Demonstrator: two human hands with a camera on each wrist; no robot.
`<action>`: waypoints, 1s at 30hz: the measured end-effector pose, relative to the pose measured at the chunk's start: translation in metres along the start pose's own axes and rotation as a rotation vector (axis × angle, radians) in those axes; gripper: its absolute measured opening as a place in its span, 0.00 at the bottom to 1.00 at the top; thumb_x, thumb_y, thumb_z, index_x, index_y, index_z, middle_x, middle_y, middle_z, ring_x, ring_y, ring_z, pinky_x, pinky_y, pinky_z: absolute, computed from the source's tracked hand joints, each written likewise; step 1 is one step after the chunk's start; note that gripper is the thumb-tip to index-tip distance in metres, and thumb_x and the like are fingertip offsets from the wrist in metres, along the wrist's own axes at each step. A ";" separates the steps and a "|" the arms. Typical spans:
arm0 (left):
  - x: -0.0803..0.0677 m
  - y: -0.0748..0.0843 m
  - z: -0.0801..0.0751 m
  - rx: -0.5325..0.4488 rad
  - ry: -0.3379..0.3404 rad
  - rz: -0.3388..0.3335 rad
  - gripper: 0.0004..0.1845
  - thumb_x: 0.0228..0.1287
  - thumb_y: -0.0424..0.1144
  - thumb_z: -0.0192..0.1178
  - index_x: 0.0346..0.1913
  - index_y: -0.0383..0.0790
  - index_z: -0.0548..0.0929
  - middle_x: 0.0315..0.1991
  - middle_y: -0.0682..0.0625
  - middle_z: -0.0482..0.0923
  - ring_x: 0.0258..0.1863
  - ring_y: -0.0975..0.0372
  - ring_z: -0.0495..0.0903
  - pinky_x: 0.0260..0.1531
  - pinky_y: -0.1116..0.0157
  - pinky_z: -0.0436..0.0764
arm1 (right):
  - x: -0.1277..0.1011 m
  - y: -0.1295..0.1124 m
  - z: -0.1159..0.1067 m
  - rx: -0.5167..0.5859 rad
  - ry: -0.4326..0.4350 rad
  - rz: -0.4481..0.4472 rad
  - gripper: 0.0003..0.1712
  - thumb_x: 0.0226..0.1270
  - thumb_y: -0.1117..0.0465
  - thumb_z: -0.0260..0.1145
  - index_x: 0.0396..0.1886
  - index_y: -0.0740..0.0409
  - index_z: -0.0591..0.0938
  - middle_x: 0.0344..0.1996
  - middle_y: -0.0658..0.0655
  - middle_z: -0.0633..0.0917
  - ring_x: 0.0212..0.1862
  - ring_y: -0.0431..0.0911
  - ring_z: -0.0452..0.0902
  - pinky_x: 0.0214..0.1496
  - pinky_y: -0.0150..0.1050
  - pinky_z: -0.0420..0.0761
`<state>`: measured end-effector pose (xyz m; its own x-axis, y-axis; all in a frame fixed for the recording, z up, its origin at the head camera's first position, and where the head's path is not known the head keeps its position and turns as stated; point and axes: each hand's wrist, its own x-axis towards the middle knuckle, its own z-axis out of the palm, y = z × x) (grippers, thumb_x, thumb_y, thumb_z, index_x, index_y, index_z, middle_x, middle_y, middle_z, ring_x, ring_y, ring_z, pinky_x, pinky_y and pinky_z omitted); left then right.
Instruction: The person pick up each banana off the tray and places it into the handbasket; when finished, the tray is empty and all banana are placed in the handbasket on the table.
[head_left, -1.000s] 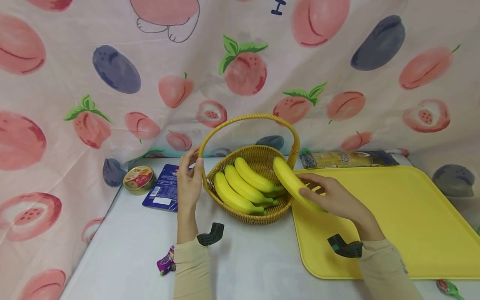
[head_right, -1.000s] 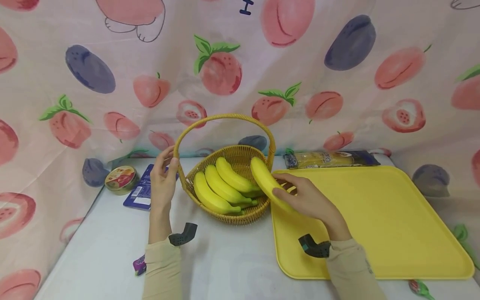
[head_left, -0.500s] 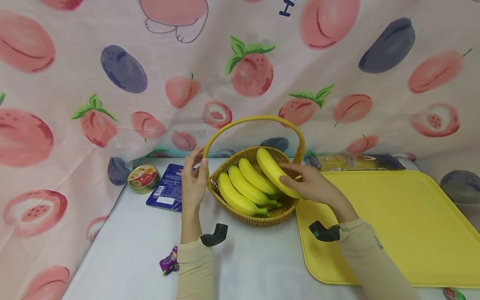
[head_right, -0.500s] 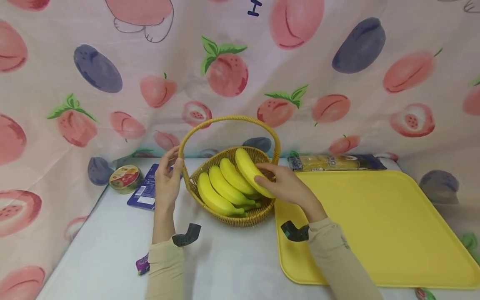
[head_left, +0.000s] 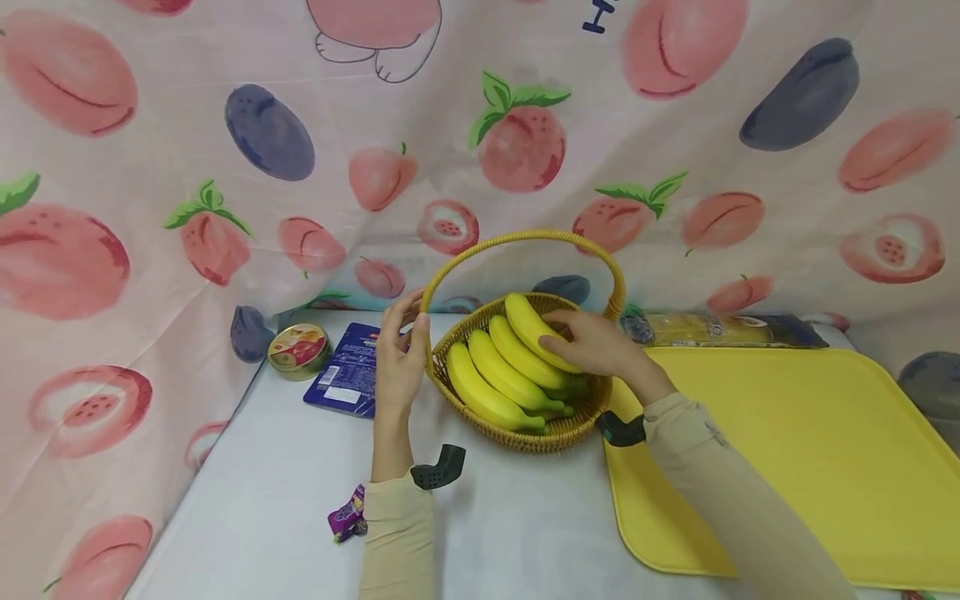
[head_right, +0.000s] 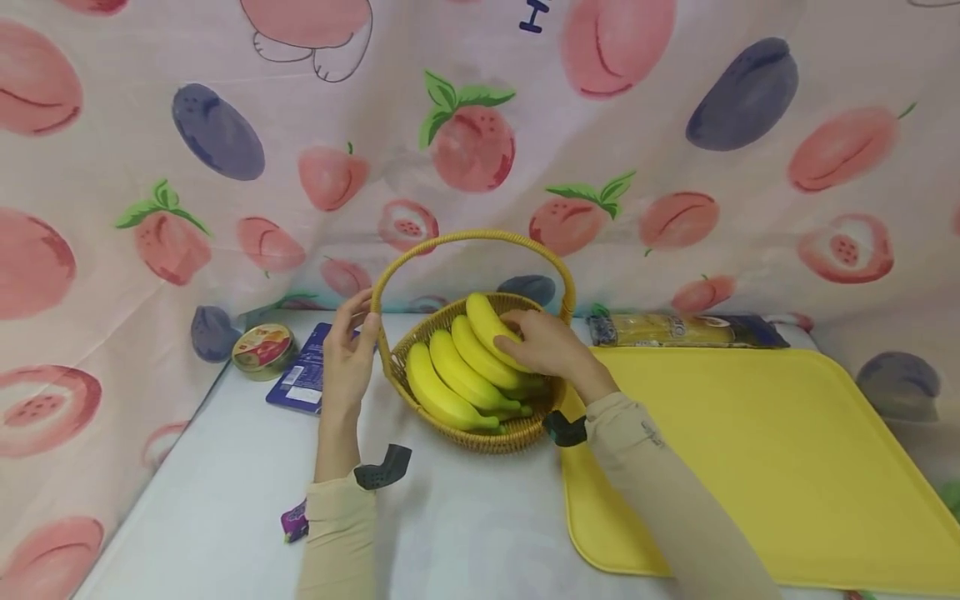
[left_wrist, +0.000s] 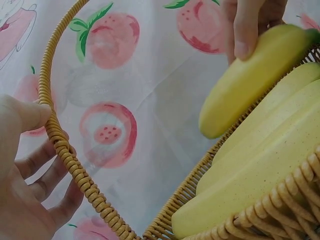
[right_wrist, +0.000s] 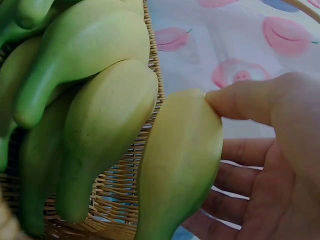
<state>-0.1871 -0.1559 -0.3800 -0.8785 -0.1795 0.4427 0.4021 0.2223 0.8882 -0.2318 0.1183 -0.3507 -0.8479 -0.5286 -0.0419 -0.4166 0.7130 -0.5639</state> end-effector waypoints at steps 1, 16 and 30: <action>0.000 -0.001 0.001 -0.001 -0.001 0.006 0.18 0.71 0.44 0.51 0.61 0.51 0.74 0.52 0.44 0.71 0.55 0.58 0.72 0.57 0.54 0.74 | 0.002 0.000 0.000 -0.011 -0.006 0.007 0.29 0.71 0.49 0.54 0.66 0.61 0.69 0.55 0.62 0.80 0.52 0.53 0.78 0.52 0.50 0.77; -0.005 0.035 0.001 0.025 -0.012 -0.044 0.18 0.72 0.36 0.49 0.62 0.40 0.73 0.54 0.37 0.70 0.57 0.52 0.71 0.59 0.51 0.73 | 0.014 0.000 0.006 0.009 -0.110 0.115 0.32 0.74 0.48 0.48 0.70 0.62 0.62 0.66 0.65 0.69 0.65 0.59 0.66 0.64 0.55 0.68; -0.005 0.035 0.001 0.020 -0.015 -0.057 0.18 0.72 0.35 0.49 0.62 0.40 0.73 0.54 0.38 0.70 0.57 0.52 0.71 0.59 0.52 0.73 | 0.009 0.012 0.010 0.101 -0.119 0.097 0.32 0.77 0.48 0.43 0.72 0.61 0.58 0.67 0.66 0.67 0.66 0.60 0.66 0.65 0.55 0.68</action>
<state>-0.1687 -0.1466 -0.3516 -0.9036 -0.1779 0.3897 0.3465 0.2313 0.9091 -0.2415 0.1174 -0.3658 -0.8355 -0.5141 -0.1940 -0.2941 0.7166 -0.6325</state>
